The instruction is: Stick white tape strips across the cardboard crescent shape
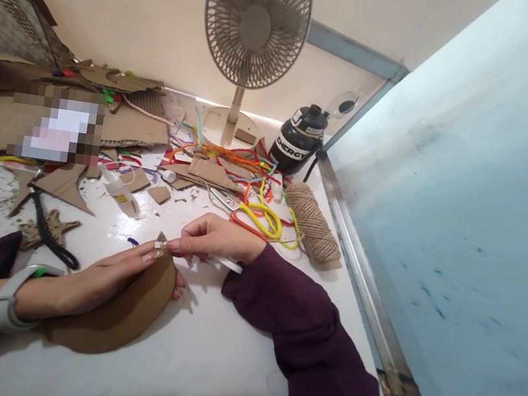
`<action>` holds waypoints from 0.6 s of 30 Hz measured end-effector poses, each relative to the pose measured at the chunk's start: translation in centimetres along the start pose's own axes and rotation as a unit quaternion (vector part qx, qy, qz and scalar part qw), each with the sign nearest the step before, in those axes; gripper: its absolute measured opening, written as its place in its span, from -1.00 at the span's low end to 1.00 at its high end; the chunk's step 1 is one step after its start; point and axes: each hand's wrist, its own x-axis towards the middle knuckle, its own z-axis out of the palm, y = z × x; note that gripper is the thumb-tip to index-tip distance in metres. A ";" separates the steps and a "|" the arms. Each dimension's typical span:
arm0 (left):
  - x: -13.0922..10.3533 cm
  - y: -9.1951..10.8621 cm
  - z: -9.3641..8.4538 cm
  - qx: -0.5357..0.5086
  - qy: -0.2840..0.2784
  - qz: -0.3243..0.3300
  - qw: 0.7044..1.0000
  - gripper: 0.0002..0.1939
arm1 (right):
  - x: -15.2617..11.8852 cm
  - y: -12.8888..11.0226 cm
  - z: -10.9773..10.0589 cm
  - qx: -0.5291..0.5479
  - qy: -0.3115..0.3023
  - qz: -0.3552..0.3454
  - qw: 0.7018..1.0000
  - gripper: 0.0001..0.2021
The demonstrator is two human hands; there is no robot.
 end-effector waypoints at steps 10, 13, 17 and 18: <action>0.3 -0.6 0.3 -0.040 0.024 0.045 0.998 -0.58 | 0.0 0.1 0.0 -0.004 0.007 0.006 1.000 -0.60; 0.3 -0.2 0.4 -0.055 0.027 0.046 0.997 -0.59 | 0.0 0.0 0.0 -0.004 0.010 0.011 1.000 -0.60; 0.3 -0.1 0.6 -0.088 0.010 0.037 0.995 -0.60 | 0.0 -0.1 0.1 -0.004 0.011 0.016 1.000 -0.61; 0.4 -0.1 0.6 -0.090 0.012 0.037 0.995 -0.61 | 0.0 -0.1 0.1 -0.004 0.011 0.016 1.000 -0.61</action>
